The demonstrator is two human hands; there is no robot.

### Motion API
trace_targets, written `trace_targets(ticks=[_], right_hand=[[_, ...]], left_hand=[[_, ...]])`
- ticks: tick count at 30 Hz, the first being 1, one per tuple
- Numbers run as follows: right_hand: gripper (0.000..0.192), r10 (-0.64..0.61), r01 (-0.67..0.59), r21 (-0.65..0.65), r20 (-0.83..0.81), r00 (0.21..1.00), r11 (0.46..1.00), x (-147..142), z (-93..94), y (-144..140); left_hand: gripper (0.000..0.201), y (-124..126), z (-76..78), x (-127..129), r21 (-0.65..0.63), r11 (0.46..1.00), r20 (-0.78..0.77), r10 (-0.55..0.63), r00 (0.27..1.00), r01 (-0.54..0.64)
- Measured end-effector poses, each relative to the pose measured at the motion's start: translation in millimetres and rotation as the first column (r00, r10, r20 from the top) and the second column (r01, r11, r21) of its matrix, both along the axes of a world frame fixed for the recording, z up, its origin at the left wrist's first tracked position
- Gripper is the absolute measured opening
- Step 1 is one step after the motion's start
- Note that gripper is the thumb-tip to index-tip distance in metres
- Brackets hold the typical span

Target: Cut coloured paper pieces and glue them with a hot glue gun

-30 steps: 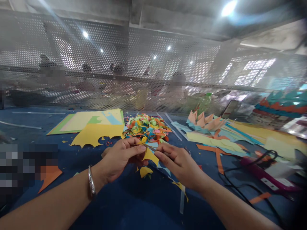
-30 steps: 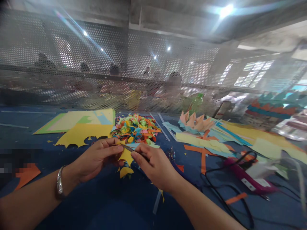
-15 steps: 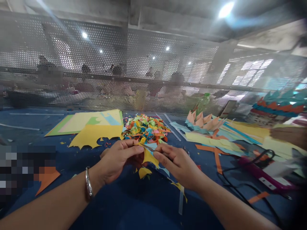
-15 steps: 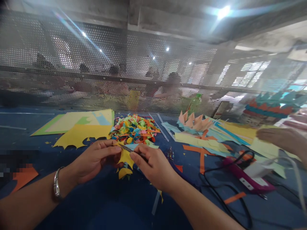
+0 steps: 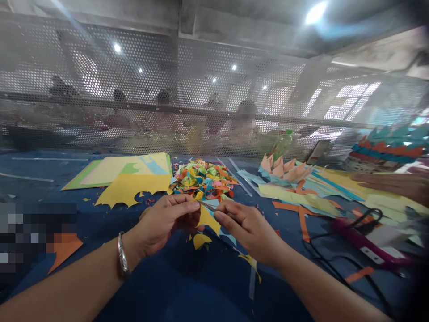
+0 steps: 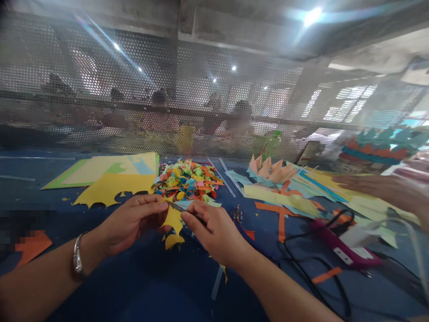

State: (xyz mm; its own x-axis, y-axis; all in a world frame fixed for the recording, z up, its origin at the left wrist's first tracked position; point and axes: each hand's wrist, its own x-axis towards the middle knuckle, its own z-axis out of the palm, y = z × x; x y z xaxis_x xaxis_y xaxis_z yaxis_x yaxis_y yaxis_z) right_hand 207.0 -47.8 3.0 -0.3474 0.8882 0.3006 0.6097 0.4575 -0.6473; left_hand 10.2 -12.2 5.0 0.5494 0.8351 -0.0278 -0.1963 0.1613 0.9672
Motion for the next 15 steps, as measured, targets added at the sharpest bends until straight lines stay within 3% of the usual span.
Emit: trace_targets(ticks=[15], right_hand=[[0.029, -0.006, 0.006, 0.017, 0.004, 1.000, 1.000, -1.5, -0.5, -0.4]], left_hand=[[0.020, 1.2, -2.0, 1.5, -0.120, 0.992, 0.102, -0.016, 0.995, 0.028]])
